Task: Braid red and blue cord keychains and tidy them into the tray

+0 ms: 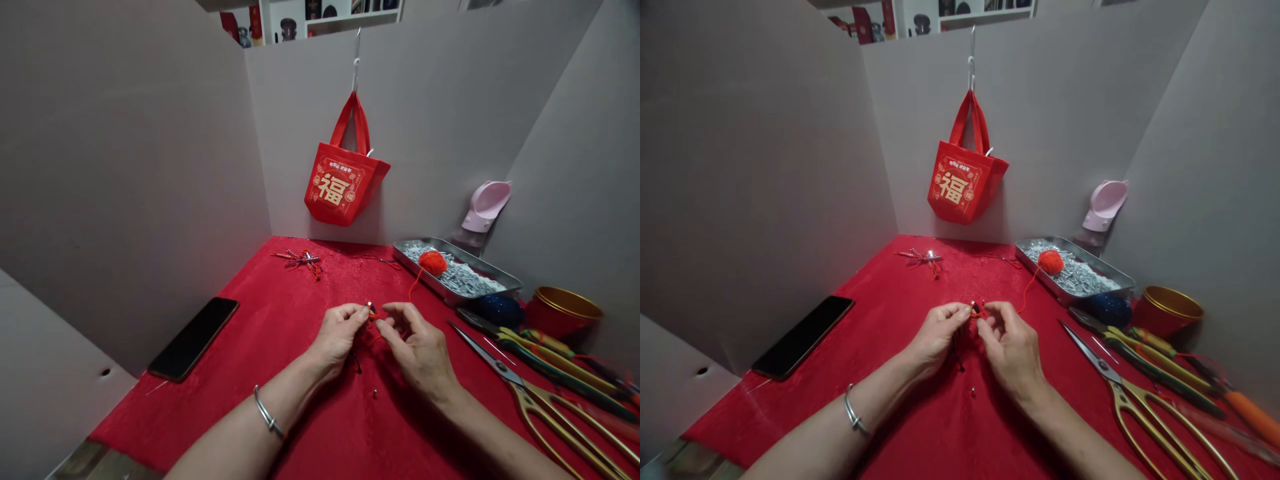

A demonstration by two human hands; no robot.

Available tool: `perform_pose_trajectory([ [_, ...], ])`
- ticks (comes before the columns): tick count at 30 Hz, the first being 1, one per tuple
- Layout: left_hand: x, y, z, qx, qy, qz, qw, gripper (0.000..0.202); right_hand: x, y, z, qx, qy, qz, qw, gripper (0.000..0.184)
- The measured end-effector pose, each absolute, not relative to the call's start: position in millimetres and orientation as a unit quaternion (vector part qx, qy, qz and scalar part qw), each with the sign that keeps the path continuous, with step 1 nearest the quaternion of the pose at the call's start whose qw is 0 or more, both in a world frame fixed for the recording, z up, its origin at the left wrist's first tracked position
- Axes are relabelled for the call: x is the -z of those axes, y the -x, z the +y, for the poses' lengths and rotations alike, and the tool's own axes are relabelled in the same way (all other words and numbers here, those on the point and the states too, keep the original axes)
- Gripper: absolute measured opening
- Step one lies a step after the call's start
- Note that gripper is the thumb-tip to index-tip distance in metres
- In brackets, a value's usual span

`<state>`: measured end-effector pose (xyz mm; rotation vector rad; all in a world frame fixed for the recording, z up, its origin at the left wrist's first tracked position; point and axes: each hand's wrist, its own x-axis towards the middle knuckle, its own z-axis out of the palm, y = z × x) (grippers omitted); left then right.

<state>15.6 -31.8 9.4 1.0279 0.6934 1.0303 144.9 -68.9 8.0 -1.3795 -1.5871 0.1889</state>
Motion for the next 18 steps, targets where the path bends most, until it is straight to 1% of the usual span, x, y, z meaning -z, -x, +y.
perform_pose_trajectory([
  [3, -8.9, -15.8, -31.0, -0.464, -0.454, 0.317, 0.692, 0.037, -9.9, -146.6, -70.1, 0.021, 0.514, -0.693, 0.505, 0.016],
  [7, -8.3, -16.6, -31.3, -0.469, -0.457, 0.312, 0.689, 0.037, -13.1, -149.5, -73.6, 0.131, 0.459, -0.752, 0.454, 0.015],
  [12, -6.9, -17.2, -31.3, -0.471, -0.453, 0.323, 0.685, 0.035, -13.5, -149.4, -76.6, 0.196, 0.469, -0.772, 0.382, 0.015],
  [18, -6.0, -17.1, -31.8, -0.472, -0.473, 0.327, 0.668, 0.034, -13.2, -148.2, -75.9, 0.274, 0.477, -0.763, 0.339, 0.015],
])
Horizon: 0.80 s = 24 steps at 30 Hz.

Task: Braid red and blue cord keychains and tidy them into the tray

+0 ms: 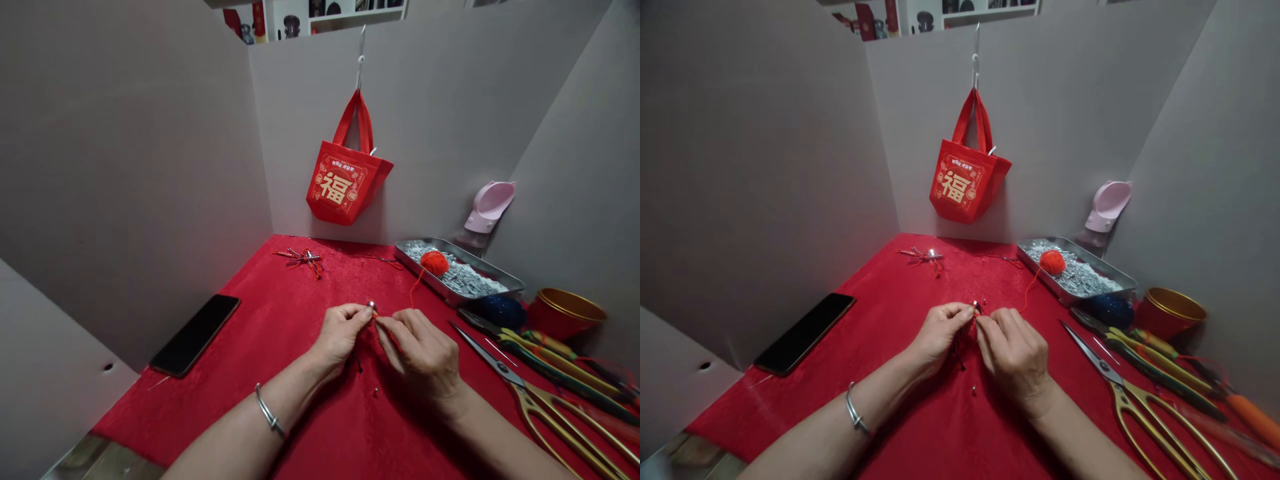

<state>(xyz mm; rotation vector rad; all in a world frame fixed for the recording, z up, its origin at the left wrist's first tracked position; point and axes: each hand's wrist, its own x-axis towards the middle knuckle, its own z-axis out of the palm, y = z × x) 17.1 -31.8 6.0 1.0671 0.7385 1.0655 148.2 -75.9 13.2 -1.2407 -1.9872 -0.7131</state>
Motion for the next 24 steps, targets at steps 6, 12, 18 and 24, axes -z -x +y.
perform_pose_trajectory([
  [6, -7.6, -17.0, -32.0, -0.481, -0.519, 0.343, 0.617, 0.027, -13.0, -148.4, -74.3, 0.323, 0.473, -0.763, 0.301, 0.013],
  [12, -4.8, -15.9, -32.1, -0.501, -0.603, 0.353, 0.510, 0.021, -7.8, -145.6, -72.5, 0.223, 0.517, -0.749, 0.349, 0.020],
  [18, -5.8, -16.2, -35.7, -0.501, -0.614, 0.342, 0.505, 0.023, -15.5, -141.0, -71.6, -0.170, 0.604, -0.646, 0.435, 0.023],
  [24, -7.3, -16.3, -35.0, -0.489, -0.576, 0.319, 0.572, 0.028, -29.9, -147.3, -70.6, -0.555, 0.509, -0.477, 0.454, 0.024],
])
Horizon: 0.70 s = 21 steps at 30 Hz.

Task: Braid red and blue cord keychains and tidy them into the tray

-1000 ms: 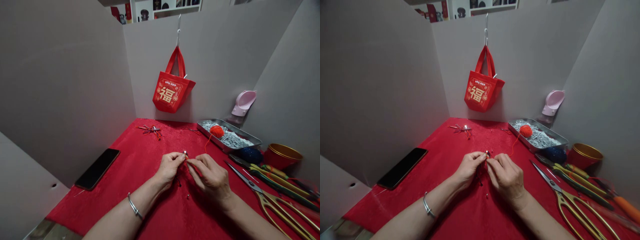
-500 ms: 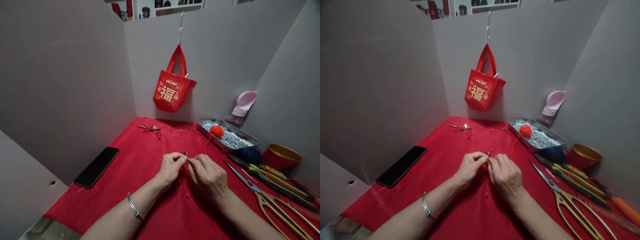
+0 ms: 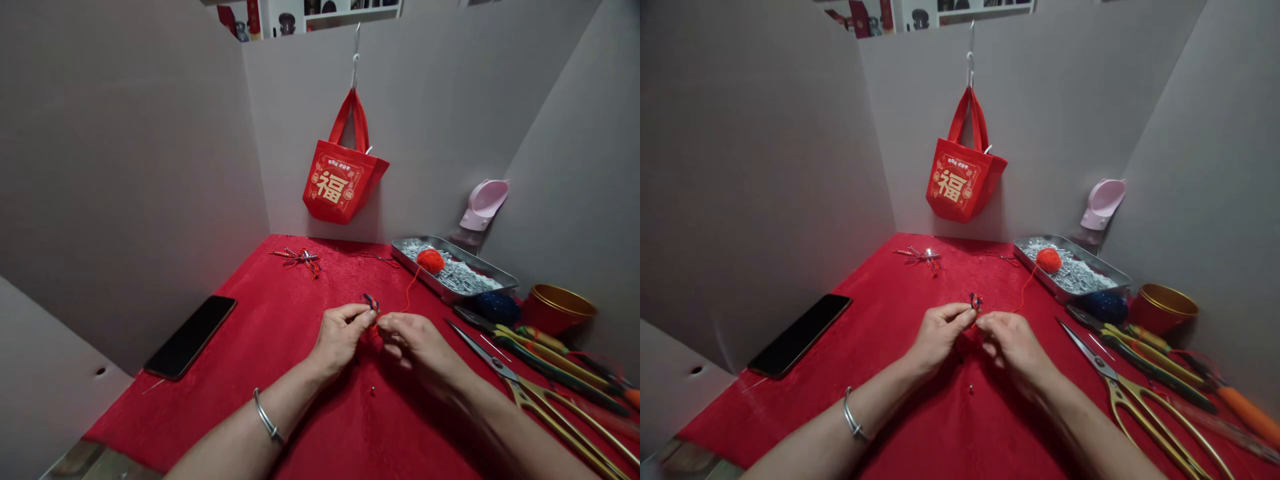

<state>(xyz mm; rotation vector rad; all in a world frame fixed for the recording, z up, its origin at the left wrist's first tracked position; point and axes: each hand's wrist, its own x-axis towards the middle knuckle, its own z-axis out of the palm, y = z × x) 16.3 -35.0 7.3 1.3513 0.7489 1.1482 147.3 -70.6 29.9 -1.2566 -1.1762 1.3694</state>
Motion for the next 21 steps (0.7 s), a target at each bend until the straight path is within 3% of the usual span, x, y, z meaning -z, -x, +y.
perform_pose_trajectory([
  [5, -7.7, -17.0, -36.3, -0.465, -0.534, 0.308, 0.635, 0.033, -31.5, -153.6, -71.1, -0.645, 0.442, -0.391, 0.485, 0.020],
  [13, -4.9, -16.2, -32.8, -0.490, -0.618, 0.323, 0.523, 0.025, -25.5, -153.1, -66.5, -0.541, 0.504, -0.462, 0.489, 0.022],
  [21, -2.6, -16.8, -32.6, -0.487, -0.617, 0.353, 0.507, 0.022, -18.9, -161.5, -65.3, -0.198, 0.584, -0.660, 0.429, 0.014],
])
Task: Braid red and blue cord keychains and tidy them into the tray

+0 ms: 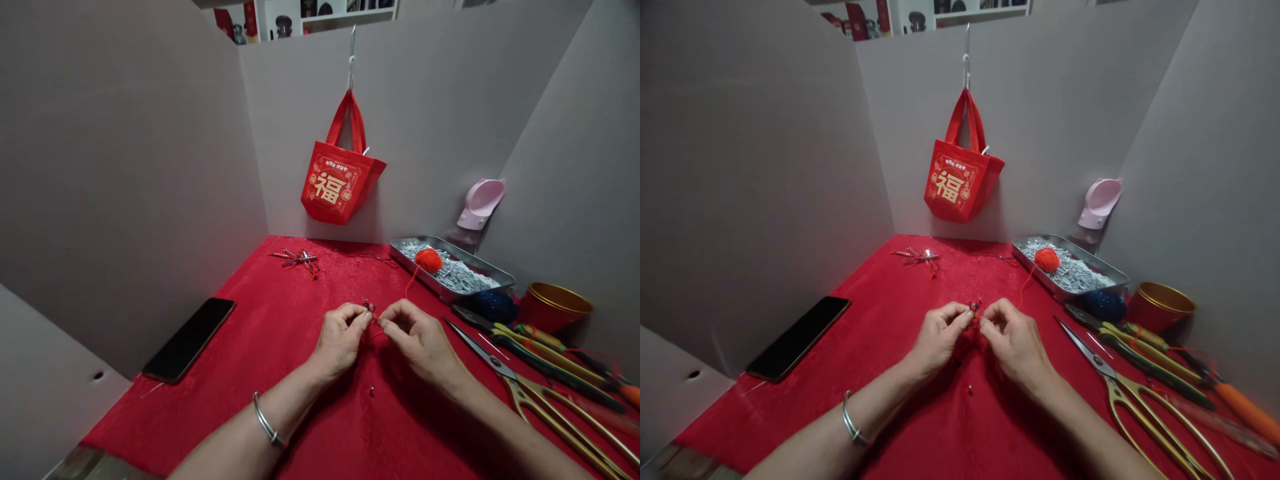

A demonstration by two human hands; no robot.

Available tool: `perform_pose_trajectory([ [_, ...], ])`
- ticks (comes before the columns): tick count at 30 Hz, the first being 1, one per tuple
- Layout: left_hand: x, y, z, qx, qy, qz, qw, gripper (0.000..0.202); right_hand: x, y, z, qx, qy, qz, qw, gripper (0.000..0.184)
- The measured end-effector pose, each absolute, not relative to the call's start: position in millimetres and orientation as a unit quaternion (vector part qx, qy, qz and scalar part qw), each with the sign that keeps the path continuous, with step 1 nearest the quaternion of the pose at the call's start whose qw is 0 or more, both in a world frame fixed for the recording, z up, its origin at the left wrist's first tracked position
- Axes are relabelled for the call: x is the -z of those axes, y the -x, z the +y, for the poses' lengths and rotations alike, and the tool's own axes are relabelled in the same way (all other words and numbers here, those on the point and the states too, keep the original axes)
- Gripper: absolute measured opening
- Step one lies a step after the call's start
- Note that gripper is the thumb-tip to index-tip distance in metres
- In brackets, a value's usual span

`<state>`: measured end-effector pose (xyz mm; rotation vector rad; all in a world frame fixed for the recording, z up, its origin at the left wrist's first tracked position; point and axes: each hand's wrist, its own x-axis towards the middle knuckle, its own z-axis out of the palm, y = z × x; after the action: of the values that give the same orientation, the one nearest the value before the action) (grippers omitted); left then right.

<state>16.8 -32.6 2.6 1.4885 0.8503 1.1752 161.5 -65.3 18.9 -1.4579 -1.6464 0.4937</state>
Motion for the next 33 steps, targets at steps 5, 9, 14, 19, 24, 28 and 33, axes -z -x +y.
perform_pose_trajectory([
  [5, -0.9, -16.7, -29.8, -0.483, -0.596, 0.364, 0.528, 0.027, -24.5, -166.3, -68.7, -0.028, 0.591, -0.678, 0.437, 0.012],
  [9, -0.6, -17.4, -29.7, -0.483, -0.578, 0.364, 0.547, 0.030, -25.0, -164.1, -73.0, 0.039, 0.541, -0.709, 0.451, 0.014],
  [14, -1.4, -17.8, -30.4, -0.488, -0.572, 0.362, 0.550, 0.028, -14.7, -159.4, -73.1, 0.067, 0.532, -0.748, 0.392, 0.018],
  [19, -3.5, -17.5, -32.8, -0.491, -0.585, 0.368, 0.530, 0.025, -11.5, -156.1, -71.6, 0.080, 0.519, -0.742, 0.416, 0.022],
  [24, -2.2, -17.8, -34.0, -0.512, -0.581, 0.387, 0.501, 0.022, -5.8, -143.3, -75.5, 0.045, 0.510, -0.727, 0.457, 0.017],
  [28, -1.2, -21.4, -35.2, -0.512, -0.484, 0.365, 0.608, 0.027, -0.2, -134.0, -77.6, 0.009, 0.518, -0.705, 0.485, 0.013],
  [33, -6.1, -24.2, -39.4, -0.502, -0.381, 0.345, 0.695, 0.026, -0.6, -133.2, -78.0, 0.114, 0.493, -0.735, 0.452, 0.014],
])
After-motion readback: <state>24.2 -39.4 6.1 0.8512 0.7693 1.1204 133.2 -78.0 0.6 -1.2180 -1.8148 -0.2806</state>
